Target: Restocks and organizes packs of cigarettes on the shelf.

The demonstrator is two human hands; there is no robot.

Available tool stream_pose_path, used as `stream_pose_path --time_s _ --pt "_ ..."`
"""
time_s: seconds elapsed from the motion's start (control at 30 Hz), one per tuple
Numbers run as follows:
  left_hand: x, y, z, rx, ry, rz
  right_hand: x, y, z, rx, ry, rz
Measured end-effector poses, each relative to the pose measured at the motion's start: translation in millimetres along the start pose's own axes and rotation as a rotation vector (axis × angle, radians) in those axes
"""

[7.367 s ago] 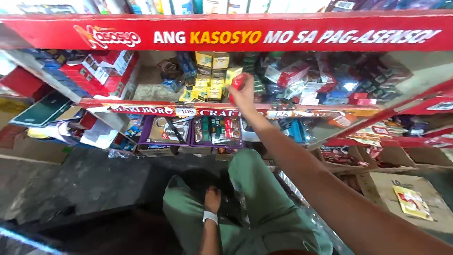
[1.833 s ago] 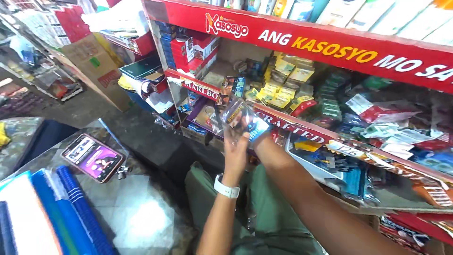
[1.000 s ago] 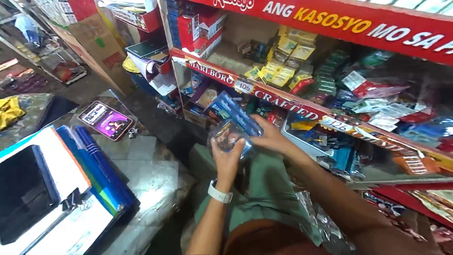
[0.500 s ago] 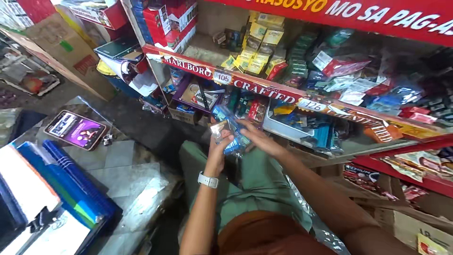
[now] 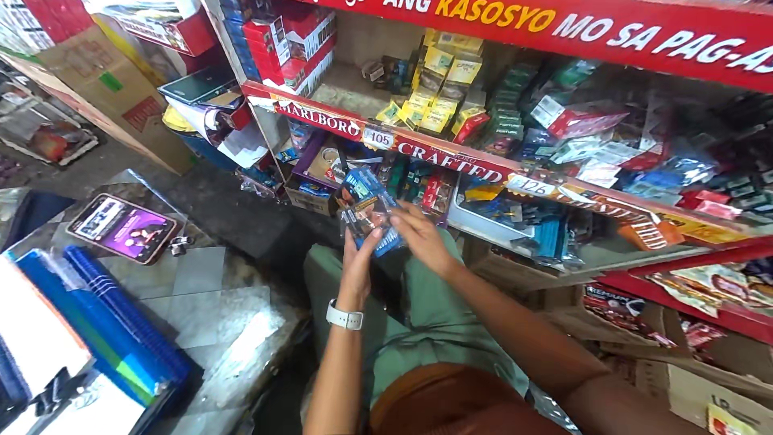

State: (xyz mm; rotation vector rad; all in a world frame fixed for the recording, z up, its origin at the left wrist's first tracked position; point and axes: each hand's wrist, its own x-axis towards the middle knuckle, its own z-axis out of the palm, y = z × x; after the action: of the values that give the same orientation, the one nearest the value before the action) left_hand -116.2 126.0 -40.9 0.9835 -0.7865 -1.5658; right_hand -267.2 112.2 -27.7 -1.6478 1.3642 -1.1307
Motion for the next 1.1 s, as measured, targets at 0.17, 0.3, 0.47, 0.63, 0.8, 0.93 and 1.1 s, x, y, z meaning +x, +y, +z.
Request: stream_pose_path --time_s 0.17,0.3,0.47,0.63,0.8,0.93,1.1 --pt "8 -5 -4 -0.060 -0.050 0.033 -2 -3 6 0.112 0.142 -0.009" --pt "8 -10 -5 -0.079 -0.063 0.057 0 -13 4 -0.047 0.209 0.159" --pt "1 -18 -1 -0.007 -0.156 0.083 13 -4 -3 -0.065 0.271 0.264" --pt "2 -34 3 -0.087 -0.063 0.085 21 9 -4 0.092 0.217 0.380" --pt "7 -38 0 -0.294 -0.010 0.102 10 2 3 -0.020 0.309 0.165" --pt "8 -35 4 -0.467 0.003 0.058 -3 -7 -1 -0.217 0.188 -0.288" --pt "5 -34 14 -0.029 0.061 0.137 -5 -26 -10 -0.222 -0.032 -0.017"
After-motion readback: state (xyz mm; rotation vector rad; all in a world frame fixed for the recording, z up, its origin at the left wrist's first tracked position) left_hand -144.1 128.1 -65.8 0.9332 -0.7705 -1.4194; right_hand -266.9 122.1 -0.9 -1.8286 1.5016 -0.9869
